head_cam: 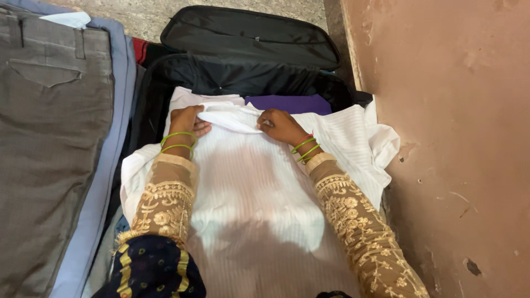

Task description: The person folds white shirts and places them into a black suitcase on the floor.

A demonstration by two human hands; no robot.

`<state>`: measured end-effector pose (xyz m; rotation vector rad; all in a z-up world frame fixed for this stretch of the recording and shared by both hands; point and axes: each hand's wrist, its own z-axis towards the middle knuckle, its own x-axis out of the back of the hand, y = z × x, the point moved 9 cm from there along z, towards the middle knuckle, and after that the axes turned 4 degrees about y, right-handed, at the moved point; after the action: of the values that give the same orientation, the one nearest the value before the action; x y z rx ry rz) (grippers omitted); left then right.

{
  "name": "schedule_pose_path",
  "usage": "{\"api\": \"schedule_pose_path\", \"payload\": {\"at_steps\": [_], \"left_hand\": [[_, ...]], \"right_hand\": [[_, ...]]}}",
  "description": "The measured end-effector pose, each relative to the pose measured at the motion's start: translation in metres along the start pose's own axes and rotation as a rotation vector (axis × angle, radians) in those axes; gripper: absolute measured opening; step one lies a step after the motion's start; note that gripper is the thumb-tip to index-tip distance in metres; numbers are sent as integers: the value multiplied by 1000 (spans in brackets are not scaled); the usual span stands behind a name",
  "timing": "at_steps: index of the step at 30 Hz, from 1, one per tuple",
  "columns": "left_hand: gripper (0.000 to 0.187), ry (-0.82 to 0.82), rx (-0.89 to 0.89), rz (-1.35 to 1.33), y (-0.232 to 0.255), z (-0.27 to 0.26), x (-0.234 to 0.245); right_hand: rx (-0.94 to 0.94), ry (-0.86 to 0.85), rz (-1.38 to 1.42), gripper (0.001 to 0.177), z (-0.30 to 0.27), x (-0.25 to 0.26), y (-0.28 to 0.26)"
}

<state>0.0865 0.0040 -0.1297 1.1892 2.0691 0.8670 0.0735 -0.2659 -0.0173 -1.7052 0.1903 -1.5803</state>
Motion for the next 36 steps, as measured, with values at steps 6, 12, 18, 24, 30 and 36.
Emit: {"api": "schedule_pose_path", "payload": {"at_steps": [6, 12, 18, 24, 30, 36], "left_hand": [[39, -168, 246, -415, -10, -10, -25], [36, -304, 182, -234, -1, -31, -35], [31, -341, 163, -189, 0, -31, -35], [18, -158, -19, -113, 16, -40, -17], [9, -52, -82, -124, 19, -46, -6], [13, 18, -212, 176, 30, -65, -9]], "right_hand": [[-36, 66, 14, 30, -4, -3, 12], [-108, 75, 36, 32, -4, 7, 3], [446, 320, -122, 33, -20, 23, -80], [334, 157, -277, 16, -15, -1, -75], [208, 123, -223, 10, -18, 14, -49], [288, 95, -263, 10, -26, 18, -58]]}}
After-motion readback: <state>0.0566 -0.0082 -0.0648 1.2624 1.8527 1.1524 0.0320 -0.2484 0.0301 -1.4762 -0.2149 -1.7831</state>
